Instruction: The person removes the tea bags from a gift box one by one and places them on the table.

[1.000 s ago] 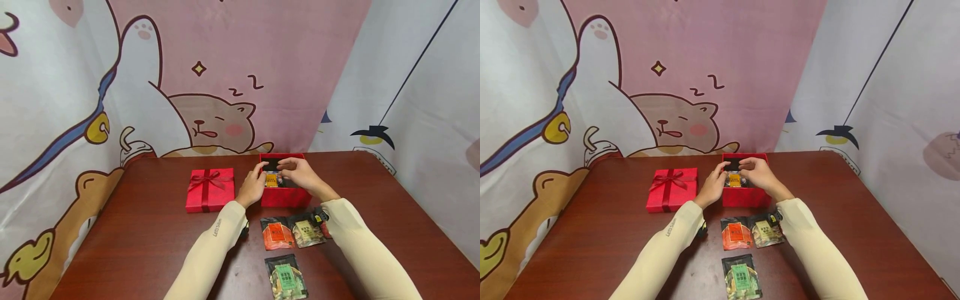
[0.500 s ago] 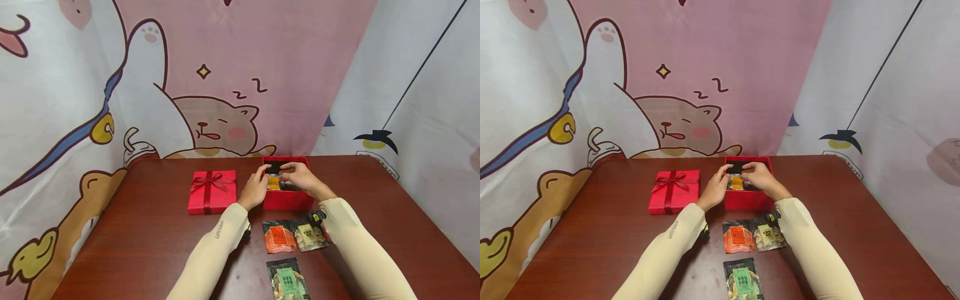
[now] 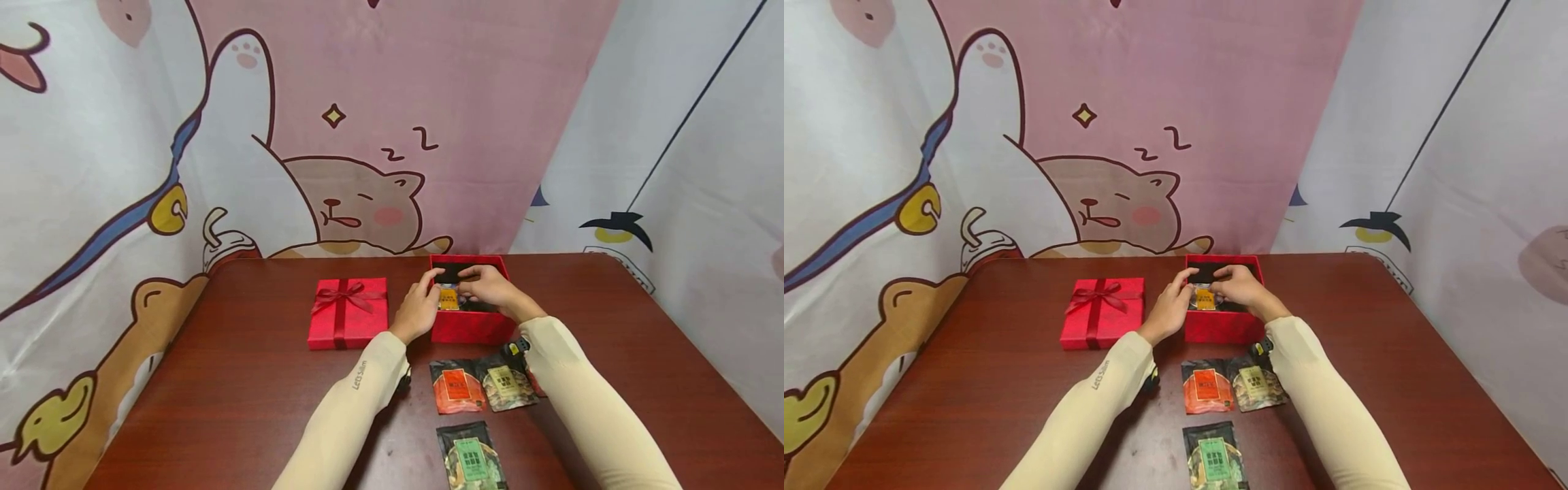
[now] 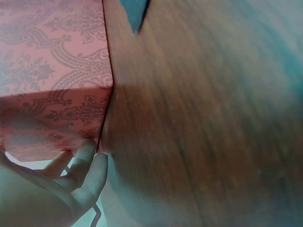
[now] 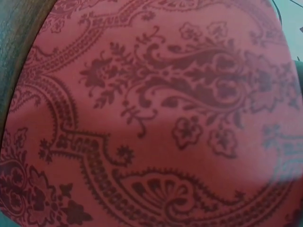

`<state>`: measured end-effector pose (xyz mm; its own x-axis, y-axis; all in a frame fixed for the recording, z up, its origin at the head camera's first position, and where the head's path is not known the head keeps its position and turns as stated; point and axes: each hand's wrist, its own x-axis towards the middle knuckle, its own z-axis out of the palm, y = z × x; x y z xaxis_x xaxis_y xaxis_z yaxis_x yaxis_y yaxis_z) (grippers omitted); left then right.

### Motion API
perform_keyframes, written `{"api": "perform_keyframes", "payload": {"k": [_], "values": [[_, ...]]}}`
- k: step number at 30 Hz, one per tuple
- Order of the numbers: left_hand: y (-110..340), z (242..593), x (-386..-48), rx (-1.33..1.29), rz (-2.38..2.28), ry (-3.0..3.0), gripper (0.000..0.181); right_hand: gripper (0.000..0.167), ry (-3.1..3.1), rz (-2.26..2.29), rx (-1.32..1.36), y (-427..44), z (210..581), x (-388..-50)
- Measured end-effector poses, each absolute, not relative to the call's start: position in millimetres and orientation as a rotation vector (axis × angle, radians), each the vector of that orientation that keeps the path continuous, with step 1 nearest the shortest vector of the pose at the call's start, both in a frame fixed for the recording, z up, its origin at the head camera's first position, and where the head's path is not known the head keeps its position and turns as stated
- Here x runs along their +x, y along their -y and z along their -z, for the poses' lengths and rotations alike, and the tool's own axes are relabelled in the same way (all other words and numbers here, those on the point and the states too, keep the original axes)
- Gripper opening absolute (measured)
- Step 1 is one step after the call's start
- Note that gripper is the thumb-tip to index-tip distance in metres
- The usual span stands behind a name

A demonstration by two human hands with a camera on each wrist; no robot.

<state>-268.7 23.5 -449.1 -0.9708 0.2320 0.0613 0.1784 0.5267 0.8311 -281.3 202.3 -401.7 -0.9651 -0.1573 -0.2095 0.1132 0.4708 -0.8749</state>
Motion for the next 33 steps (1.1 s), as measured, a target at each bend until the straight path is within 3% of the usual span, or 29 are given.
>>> {"api": "perform_keyframes", "payload": {"k": [33], "values": [[-23, 449, -267, 0.378, -1.489, -2.683, 0.044, 0.057, -2.434, 1.359, 0.047, -205, 414, -297]]}}
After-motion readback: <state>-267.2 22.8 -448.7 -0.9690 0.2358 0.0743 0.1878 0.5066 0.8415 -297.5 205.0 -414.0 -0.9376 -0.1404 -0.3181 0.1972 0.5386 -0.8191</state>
